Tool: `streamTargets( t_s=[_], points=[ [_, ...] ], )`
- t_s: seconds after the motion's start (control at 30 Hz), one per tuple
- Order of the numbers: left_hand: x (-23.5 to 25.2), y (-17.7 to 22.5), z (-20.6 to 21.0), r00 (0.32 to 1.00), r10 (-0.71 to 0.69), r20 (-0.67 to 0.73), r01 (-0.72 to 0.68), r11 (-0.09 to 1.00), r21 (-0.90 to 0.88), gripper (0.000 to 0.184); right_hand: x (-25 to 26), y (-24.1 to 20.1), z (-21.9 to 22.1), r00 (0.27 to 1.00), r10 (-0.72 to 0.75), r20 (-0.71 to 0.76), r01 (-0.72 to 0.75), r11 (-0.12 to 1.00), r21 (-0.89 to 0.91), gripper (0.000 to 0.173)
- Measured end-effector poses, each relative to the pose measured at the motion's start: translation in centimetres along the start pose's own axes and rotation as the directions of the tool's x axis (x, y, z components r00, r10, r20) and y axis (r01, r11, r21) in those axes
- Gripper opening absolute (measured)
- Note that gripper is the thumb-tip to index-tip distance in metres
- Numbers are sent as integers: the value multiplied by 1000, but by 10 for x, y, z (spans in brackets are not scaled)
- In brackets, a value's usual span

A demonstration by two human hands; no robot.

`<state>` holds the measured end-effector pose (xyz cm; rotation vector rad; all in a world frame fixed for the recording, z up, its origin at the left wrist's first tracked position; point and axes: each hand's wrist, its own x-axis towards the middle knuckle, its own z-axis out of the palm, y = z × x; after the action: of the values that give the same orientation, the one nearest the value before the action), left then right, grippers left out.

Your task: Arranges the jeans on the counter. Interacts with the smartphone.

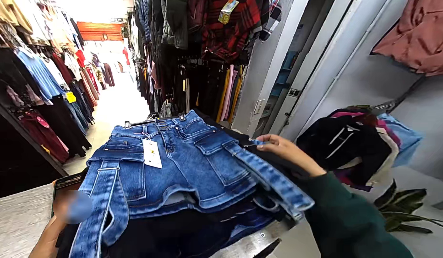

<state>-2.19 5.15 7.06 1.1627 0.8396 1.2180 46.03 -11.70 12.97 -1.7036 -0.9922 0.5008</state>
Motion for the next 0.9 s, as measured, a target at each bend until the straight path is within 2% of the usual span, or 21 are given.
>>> streamTargets(
  t_s=[0.03, 0.1, 0.2, 0.27, 0.3, 0.37, 0.43, 0.47, 0.5, 0.53, 0.57, 0.6, 0.67, 0.7, 0.77, 0.9],
  points=[
    [-7, -1, 4, 999, -22, -33, 20, 998, -64, 27, 7, 3, -4, 1000, 0, -9, -1, 1000, -29, 19],
    [-30, 3, 24, 988, -121, -98, 124, 992, 24, 27, 23, 30, -13, 1000, 20, 23, -16, 989, -149, 24],
    [-50, -21, 20, 971, -234, 47, 224, 962, 154, 25, 25, 82, -16, 986, 133, 96, -104, 961, -257, 34],
    [-48, -8, 9, 963, -263, 58, 232, 920, 316, 33, 19, 79, -27, 992, 59, 114, -11, 923, -384, 32],
    [-45, 7, 3, 981, -184, 57, 140, 882, 449, 44, 18, 70, -35, 992, -42, 119, 95, 866, -491, 38],
    [-34, 45, -2, 984, 112, 142, -179, 716, 675, 62, 16, 28, -39, 948, -297, 114, 301, 719, -626, 53],
    [-17, 73, 12, 881, 381, 281, -446, 468, 763, 76, 10, -23, -13, 834, -544, 94, 456, 582, -674, 64],
    [-6, 80, 24, 813, 453, 366, -535, 336, 775, 84, 8, -42, 8, 771, -628, 105, 521, 528, -671, 67],
    [2, 81, 41, 769, 465, 438, -586, 241, 773, 91, 7, -52, 30, 708, -692, 140, 585, 464, -665, 70],
    [8, 77, 62, 752, 435, 494, -613, 188, 767, 94, 9, -49, 53, 648, -740, 182, 640, 399, -657, 72],
    [12, 67, 81, 764, 356, 539, -618, 160, 770, 95, 13, -35, 74, 623, -750, 222, 663, 355, -659, 73],
    [13, 55, 97, 793, 223, 566, -601, 137, 788, 95, 18, -12, 93, 644, -719, 260, 655, 342, -674, 73],
    [12, 30, 115, 830, -124, 544, -532, 114, 839, 91, 21, 32, 116, 764, -550, 336, 586, 374, -719, 73],
    [11, 16, 116, 828, -148, 541, -536, 73, 841, 89, 19, 41, 120, 804, -471, 364, 559, 389, -732, 73],
    [9, 0, 110, 802, 7, 597, -597, 14, 802, 85, 20, 40, 122, 822, -431, 372, 541, 389, -746, 72],
    [2, 10, 105, 813, -68, 578, -574, 74, 816, 79, 17, 48, 121, 786, -504, 358, 567, 355, -743, 72]
  ],
)
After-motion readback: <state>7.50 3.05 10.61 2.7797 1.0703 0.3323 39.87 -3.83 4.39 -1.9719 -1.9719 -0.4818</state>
